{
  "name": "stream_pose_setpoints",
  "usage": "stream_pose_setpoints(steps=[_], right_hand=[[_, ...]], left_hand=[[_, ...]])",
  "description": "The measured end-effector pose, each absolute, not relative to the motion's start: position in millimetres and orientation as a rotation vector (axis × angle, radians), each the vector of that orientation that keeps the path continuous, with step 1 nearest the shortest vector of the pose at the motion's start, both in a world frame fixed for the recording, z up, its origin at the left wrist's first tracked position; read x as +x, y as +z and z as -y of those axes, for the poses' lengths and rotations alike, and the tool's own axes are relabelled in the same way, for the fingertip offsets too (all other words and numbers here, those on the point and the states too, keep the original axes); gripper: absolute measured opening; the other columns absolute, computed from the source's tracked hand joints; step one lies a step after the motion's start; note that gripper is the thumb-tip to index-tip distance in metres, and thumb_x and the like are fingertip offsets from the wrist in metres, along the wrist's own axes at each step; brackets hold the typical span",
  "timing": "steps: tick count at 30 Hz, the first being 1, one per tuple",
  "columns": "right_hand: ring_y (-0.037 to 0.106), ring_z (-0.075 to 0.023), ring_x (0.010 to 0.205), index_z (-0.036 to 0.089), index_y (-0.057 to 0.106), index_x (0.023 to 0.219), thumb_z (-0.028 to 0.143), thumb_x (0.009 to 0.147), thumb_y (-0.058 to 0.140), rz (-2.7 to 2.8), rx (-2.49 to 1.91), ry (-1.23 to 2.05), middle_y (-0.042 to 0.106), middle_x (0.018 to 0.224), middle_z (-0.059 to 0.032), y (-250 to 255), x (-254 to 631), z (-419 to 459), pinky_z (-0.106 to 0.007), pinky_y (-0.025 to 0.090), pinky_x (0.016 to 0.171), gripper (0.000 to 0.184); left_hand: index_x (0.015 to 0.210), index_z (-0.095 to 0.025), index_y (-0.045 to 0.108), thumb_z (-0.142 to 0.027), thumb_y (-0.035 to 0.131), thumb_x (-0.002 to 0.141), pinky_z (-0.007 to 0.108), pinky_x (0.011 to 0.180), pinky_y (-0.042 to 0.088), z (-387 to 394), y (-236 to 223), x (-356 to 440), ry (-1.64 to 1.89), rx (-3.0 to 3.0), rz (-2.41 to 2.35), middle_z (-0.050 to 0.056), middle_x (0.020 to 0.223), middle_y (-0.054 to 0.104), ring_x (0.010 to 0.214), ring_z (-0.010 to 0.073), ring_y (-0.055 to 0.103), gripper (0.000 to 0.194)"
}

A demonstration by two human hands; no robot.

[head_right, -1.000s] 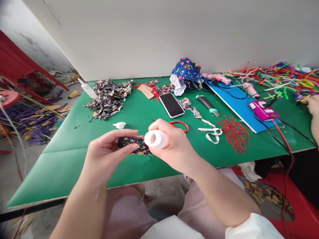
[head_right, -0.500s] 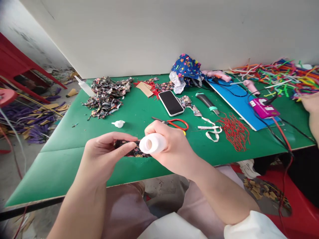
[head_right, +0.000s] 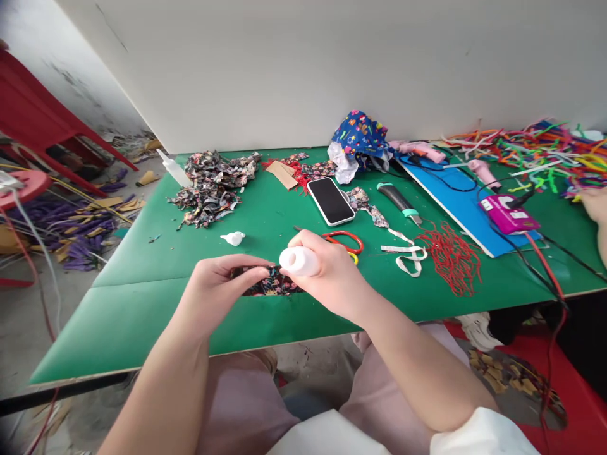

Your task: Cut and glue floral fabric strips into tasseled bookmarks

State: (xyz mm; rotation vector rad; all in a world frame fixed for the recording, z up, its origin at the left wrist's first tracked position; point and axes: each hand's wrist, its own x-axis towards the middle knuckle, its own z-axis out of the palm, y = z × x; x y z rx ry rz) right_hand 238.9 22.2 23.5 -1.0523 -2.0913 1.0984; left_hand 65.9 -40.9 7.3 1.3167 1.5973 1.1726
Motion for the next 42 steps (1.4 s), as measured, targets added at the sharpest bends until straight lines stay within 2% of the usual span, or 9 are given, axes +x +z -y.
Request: stream_pose_setpoints(steps=[5,11,21,25,29,31,33,37,42], right_hand=[[0.051,-0.0096,0.059,0.021,0.045,0.077,0.040,0.074,0.064,1.967,-0.995,1.314,0.058,0.074,0.0037,8.1,230.0,-36.4,-0.022,0.041,0.055,0.027],[0.049,-0.0112,0.063,0.019,0.047,0.073,0.057,0.084,0.042,2.008,-1.100,0.941,0.050,0.067,0.0011,-11.4,207.1,-74.5,-0.024,0.038,0.059,0.040],[0.052,-0.0162,0.072,0.018,0.053,0.076,0.055,0.070,0.063,2.420,-1.055,0.735,0.056,0.077,-0.0024,-53.9,131.0,-113.9,-0.028,0.037,0.065,0.038],[0.055,-0.0218,0.087,0.018,0.059,0.097,0.051,0.064,0.070,2.549,-1.012,0.670,0.061,0.090,-0.0062,-54.8,135.8,-116.4,-0.033,0.041,0.075,0.048],[0.049,-0.0263,0.112,0.022,0.038,0.134,0.050,0.059,0.075,2.602,-0.977,0.632,0.056,0.119,-0.0100,-20.5,142.4,-112.5,-0.038,0.040,0.090,0.088],[0.045,-0.0230,0.118,0.023,0.029,0.140,0.050,0.076,0.061,2.583,-0.967,0.553,0.052,0.127,-0.0099,2.5,131.4,-106.7,-0.038,0.036,0.097,0.077],[0.042,-0.0222,0.122,0.021,0.034,0.137,0.047,0.089,0.041,2.779,-0.915,0.274,0.052,0.128,-0.0103,18.7,109.1,-99.3,-0.039,0.034,0.099,0.055],[0.053,-0.0294,0.108,0.011,0.063,0.102,0.040,0.075,0.066,3.085,-0.919,0.268,0.064,0.103,-0.0138,15.2,57.6,-87.7,-0.041,0.044,0.089,0.039],[0.058,-0.0170,0.097,0.015,0.056,0.111,0.034,0.088,0.053,3.200,-0.998,0.302,0.058,0.112,-0.0076,-4.5,34.5,-82.3,-0.039,0.050,0.083,0.031]], left_hand=[[0.069,-0.016,0.071,-0.046,0.063,0.074,0.021,0.047,0.035,38.3,-6.0,47.5,1.074,1.354,-1.743,-0.001,0.055,0.060,0.049,0.0105,0.049,0.031],[0.076,-0.014,0.068,-0.055,0.052,0.078,0.023,0.051,0.032,40.1,-28.5,-7.5,0.901,1.308,-1.978,-0.001,0.059,0.056,0.054,0.0116,0.044,0.044],[0.069,-0.019,0.068,-0.044,0.053,0.077,0.025,0.058,0.036,40.4,-34.0,-22.3,0.615,1.511,-1.861,0.000,0.067,0.066,0.061,0.0160,0.053,0.031],[0.068,-0.020,0.065,-0.042,0.049,0.081,0.026,0.056,0.032,41.0,-35.5,-20.8,0.586,1.566,-1.979,0.001,0.065,0.064,0.059,0.0160,0.051,0.030],[0.067,-0.020,0.064,-0.041,0.047,0.084,0.026,0.054,0.031,41.7,-36.1,-20.0,0.553,1.625,-2.046,0.002,0.064,0.064,0.058,0.0164,0.052,0.031],[0.067,-0.020,0.064,-0.040,0.048,0.084,0.026,0.054,0.032,40.9,-36.4,-19.1,0.533,1.668,-2.060,0.003,0.065,0.065,0.059,0.0168,0.053,0.031],[0.069,-0.020,0.066,-0.038,0.049,0.085,0.026,0.057,0.034,39.6,-37.0,-17.6,0.510,1.715,-2.078,0.004,0.069,0.067,0.065,0.0183,0.055,0.030],[0.076,-0.020,0.070,-0.035,0.052,0.084,0.029,0.064,0.038,37.4,-38.7,-13.3,0.443,1.801,-2.136,0.006,0.073,0.068,0.076,0.0227,0.057,0.025],[0.078,-0.019,0.071,-0.034,0.053,0.085,0.031,0.074,0.041,36.3,-42.1,-10.0,0.391,1.910,-2.184,0.007,0.080,0.069,0.079,0.0225,0.057,0.025]])
